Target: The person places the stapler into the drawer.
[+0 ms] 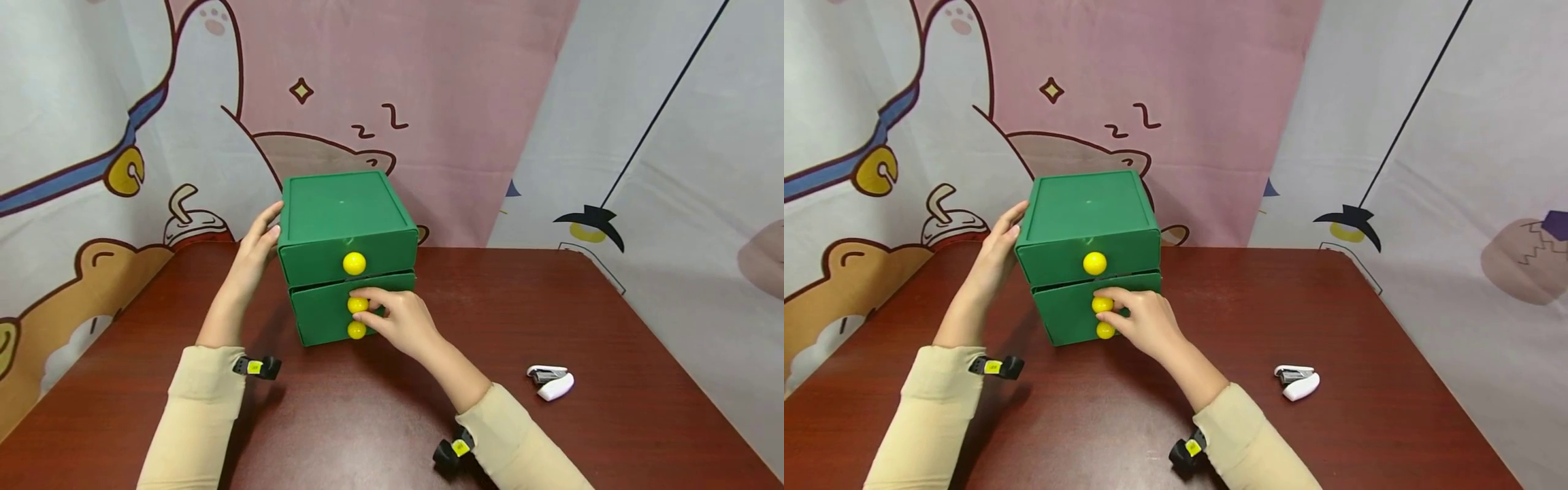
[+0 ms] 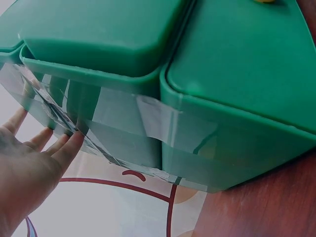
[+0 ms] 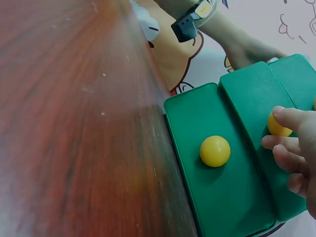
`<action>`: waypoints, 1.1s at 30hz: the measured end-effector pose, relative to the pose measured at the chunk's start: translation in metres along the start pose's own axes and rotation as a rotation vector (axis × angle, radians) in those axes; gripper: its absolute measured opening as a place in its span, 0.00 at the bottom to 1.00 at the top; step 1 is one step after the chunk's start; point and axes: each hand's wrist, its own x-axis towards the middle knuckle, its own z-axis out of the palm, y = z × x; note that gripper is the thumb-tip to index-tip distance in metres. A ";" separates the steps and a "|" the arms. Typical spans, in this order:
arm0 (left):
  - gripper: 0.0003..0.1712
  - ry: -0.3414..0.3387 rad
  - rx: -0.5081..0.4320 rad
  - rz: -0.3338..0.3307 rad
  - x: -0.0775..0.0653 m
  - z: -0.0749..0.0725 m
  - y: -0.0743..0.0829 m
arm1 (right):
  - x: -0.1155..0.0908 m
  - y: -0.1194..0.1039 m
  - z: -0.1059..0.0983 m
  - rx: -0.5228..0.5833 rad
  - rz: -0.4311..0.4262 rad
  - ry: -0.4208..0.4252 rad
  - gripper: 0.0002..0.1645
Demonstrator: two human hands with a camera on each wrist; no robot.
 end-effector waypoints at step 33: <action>0.31 0.004 -0.010 -0.001 0.001 0.000 -0.001 | -0.013 0.032 0.011 0.222 0.161 -0.334 0.17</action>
